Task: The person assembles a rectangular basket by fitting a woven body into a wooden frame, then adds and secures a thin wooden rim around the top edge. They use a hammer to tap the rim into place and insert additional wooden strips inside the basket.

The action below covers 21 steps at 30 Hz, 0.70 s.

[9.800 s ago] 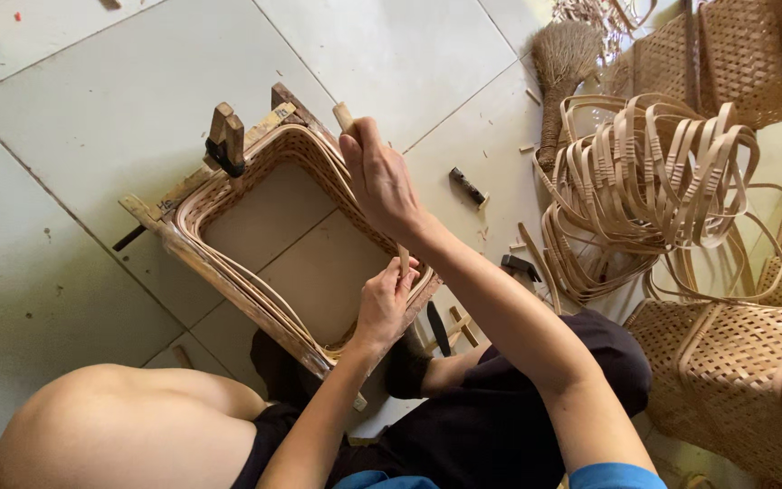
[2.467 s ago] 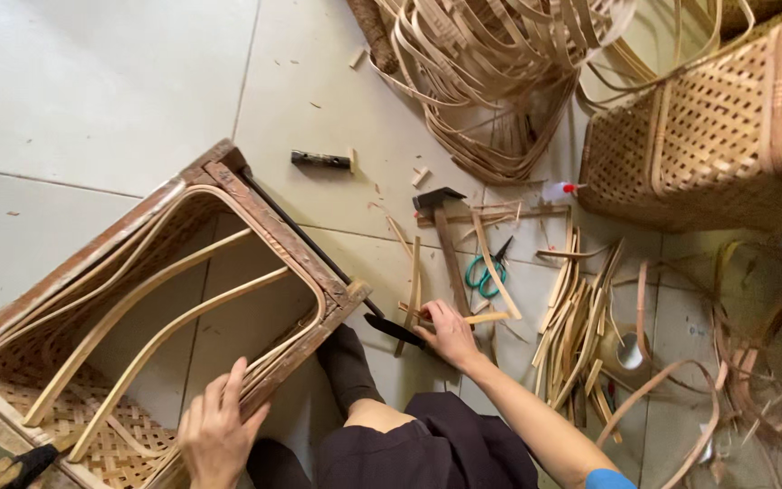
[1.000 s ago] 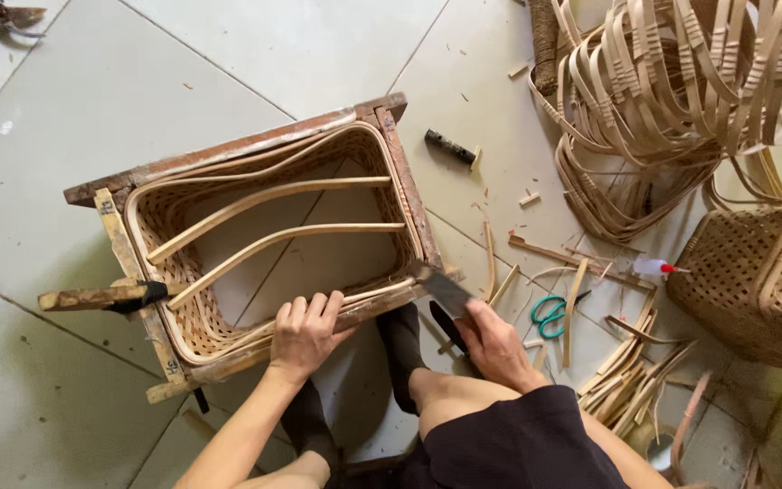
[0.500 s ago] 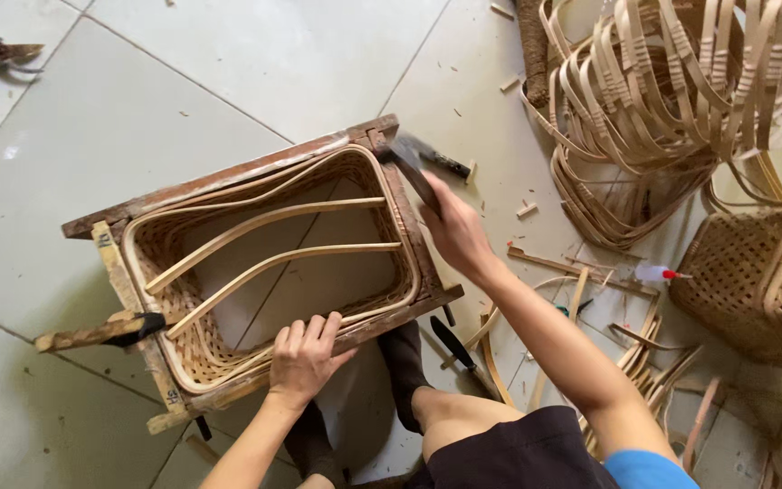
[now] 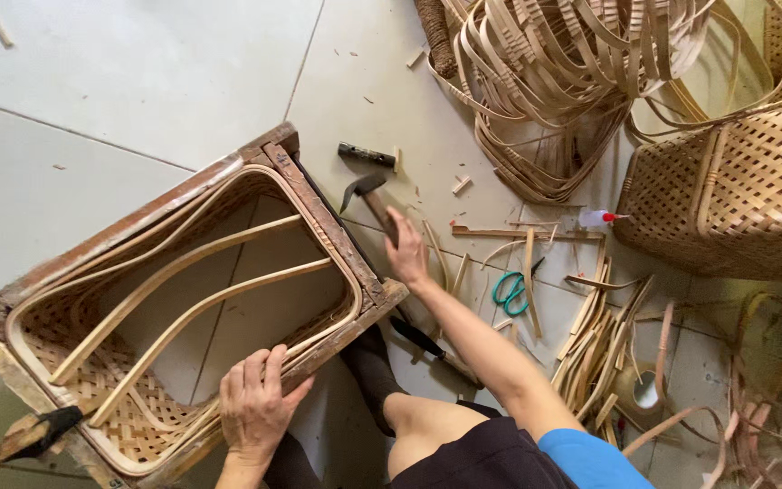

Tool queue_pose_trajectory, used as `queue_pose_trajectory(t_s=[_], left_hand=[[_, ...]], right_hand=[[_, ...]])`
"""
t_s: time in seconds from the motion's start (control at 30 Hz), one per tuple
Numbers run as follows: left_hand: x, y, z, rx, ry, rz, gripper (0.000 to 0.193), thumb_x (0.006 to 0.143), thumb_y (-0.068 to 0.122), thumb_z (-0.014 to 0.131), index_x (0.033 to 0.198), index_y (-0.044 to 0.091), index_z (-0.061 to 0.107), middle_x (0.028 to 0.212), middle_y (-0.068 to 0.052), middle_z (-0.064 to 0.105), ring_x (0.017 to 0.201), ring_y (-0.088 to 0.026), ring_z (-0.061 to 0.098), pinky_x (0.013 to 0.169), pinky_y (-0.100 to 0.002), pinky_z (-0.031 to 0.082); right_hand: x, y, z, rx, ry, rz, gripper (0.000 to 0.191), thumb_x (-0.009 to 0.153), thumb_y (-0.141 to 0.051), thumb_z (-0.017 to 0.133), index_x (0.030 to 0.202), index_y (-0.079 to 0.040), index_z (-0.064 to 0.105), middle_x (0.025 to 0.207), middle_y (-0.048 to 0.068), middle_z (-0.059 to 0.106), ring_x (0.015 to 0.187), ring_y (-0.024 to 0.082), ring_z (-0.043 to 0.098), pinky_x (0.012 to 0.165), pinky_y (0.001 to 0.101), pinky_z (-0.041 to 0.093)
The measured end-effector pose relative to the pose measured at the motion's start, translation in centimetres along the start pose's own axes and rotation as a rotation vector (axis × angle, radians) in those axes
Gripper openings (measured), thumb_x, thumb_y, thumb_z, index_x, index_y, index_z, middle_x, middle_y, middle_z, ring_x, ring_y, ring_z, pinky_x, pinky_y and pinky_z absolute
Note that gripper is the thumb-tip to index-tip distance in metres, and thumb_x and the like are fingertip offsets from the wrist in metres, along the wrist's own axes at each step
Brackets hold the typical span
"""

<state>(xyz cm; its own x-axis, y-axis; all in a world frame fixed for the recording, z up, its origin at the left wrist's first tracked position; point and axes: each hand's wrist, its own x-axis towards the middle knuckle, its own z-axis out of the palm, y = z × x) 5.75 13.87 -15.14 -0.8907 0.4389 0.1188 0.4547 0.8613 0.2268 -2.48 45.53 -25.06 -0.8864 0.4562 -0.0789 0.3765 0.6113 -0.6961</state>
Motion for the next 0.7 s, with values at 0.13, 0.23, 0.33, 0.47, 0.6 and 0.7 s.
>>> queue_pose_trajectory(t_s=[0.13, 0.23, 0.33, 0.47, 0.6, 0.7], left_hand=[[0.3, 0.0, 0.0, -0.006, 0.02, 0.011, 0.065, 0.067, 0.051, 0.084, 0.119, 0.016, 0.067, 0.102, -0.002, 0.06, 0.097, -0.024, 0.059, 0.087, -0.041, 0.052], [0.4, -0.3, 0.2, -0.029, 0.05, 0.043, 0.063, 0.07, 0.052, 0.083, 0.118, 0.015, 0.067, 0.097, -0.002, 0.06, 0.092, -0.023, 0.059, 0.087, -0.04, 0.052], [0.4, -0.8, 0.2, -0.042, 0.082, 0.074, 0.059, 0.074, 0.05, 0.082, 0.117, 0.013, 0.067, 0.095, -0.002, 0.06, 0.089, -0.022, 0.059, 0.085, -0.039, 0.052], [0.5, -1.3, 0.1, -0.044, 0.106, 0.099, 0.054, 0.074, 0.047, 0.081, 0.114, 0.011, 0.069, 0.092, -0.002, 0.059, 0.085, -0.023, 0.059, 0.082, -0.038, 0.052], [0.9, -1.7, 0.0, -0.11, 0.108, 0.125, 0.052, 0.077, 0.045, 0.08, 0.114, 0.009, 0.069, 0.092, -0.002, 0.059, 0.084, -0.022, 0.058, 0.08, -0.037, 0.051], [1.0, -1.8, 0.0, -0.106, 0.115, 0.128, 0.053, 0.078, 0.045, 0.08, 0.115, 0.009, 0.069, 0.09, -0.003, 0.058, 0.083, -0.022, 0.057, 0.08, -0.037, 0.051]], right_hand=[[-0.1, 2.1, -1.2, -0.147, 0.103, -0.292, 0.041, 0.095, -0.018, 0.068, 0.134, -0.016, 0.055, 0.119, 0.012, 0.067, 0.1, 0.029, 0.066, 0.086, 0.0422, 0.057], [0.7, 4.2, -3.1, -0.169, 0.318, -0.256, 0.037, 0.096, -0.023, 0.066, 0.126, -0.003, 0.056, 0.114, 0.021, 0.061, 0.11, 0.036, 0.058, 0.094, 0.047, 0.048], [1.9, 5.8, -4.3, -0.29, 0.174, -0.096, 0.032, 0.094, -0.024, 0.067, 0.114, -0.003, 0.056, 0.103, 0.021, 0.063, 0.095, 0.038, 0.062, 0.081, 0.0491, 0.05], [4.1, 4.6, -5.4, -0.214, 0.085, -0.136, 0.02, 0.106, -0.023, 0.059, 0.112, -0.004, 0.053, 0.091, 0.018, 0.064, 0.084, 0.038, 0.065, 0.073, 0.0502, 0.052], [7.9, -2.1, -9.0, -0.105, 0.095, -0.393, 0.015, 0.113, -0.016, 0.045, 0.114, -0.001, 0.049, 0.081, 0.014, 0.058, 0.062, 0.027, 0.056, 0.051, 0.0399, 0.044], [9.8, -9.4, -11.0, -0.09, 0.011, -0.537, 0.02, 0.119, -0.014, 0.037, 0.117, -0.006, 0.055, 0.083, 0.007, 0.054, 0.057, 0.014, 0.046, 0.043, 0.0269, 0.037]])
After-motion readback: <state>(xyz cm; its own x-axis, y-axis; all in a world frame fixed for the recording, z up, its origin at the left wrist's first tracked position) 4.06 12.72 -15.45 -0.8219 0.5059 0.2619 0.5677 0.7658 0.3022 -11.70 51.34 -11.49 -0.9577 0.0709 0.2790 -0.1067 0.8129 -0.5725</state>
